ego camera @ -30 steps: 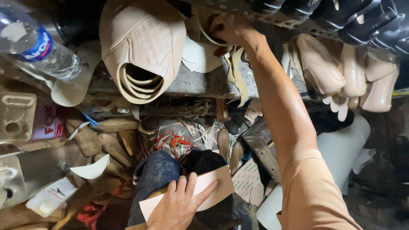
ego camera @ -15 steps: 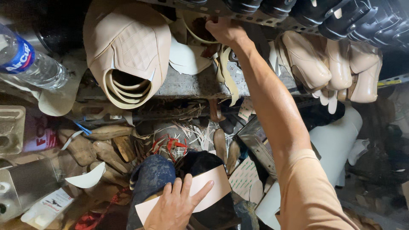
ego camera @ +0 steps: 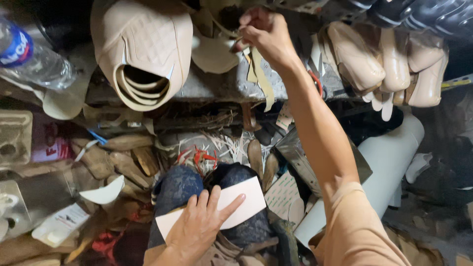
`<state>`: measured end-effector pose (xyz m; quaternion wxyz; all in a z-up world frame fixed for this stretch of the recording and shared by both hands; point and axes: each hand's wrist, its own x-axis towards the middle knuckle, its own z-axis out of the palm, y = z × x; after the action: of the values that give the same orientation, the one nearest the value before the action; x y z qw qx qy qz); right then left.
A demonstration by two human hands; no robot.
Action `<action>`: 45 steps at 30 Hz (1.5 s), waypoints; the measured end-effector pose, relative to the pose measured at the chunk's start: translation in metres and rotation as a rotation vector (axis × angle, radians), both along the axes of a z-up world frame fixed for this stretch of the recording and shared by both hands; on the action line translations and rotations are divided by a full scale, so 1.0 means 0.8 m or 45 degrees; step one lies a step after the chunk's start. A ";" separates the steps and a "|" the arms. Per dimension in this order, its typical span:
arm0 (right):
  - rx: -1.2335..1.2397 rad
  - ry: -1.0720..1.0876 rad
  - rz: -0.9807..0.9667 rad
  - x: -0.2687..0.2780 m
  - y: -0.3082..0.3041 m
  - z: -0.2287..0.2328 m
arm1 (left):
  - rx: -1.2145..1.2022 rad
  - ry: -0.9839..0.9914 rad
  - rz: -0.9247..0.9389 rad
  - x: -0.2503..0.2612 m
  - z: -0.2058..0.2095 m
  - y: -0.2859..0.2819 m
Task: The person measures and cuts adhesive paper to fit the sole of a shoe using scissors. They then use a hammer to tap the paper onto the sole. The person also uses a lighter to heat a metal tool over a gas burner.
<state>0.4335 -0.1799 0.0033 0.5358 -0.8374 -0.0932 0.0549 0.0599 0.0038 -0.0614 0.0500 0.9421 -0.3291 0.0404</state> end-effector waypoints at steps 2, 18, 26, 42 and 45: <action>0.309 0.135 0.216 -0.102 -0.006 0.048 | -0.014 -0.009 0.020 0.002 0.009 0.002; -0.544 -0.348 0.279 -0.457 -0.064 -0.029 | -0.200 -0.301 0.017 -0.007 0.002 -0.018; -0.156 -0.009 -0.048 -0.478 -0.080 -0.019 | -0.187 -0.300 -0.002 -0.009 0.004 -0.019; -0.108 -0.150 -0.134 -0.490 -0.053 -0.015 | -0.143 -0.254 0.009 -0.011 0.013 -0.024; 0.074 -0.025 -0.189 -0.488 -0.070 -0.026 | -0.149 -0.258 -0.004 -0.011 0.013 -0.024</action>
<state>0.0431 -0.2361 -0.0175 0.5617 -0.8265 -0.0378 0.0042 0.0511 -0.0155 -0.0510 0.0715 0.9281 -0.3312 0.1545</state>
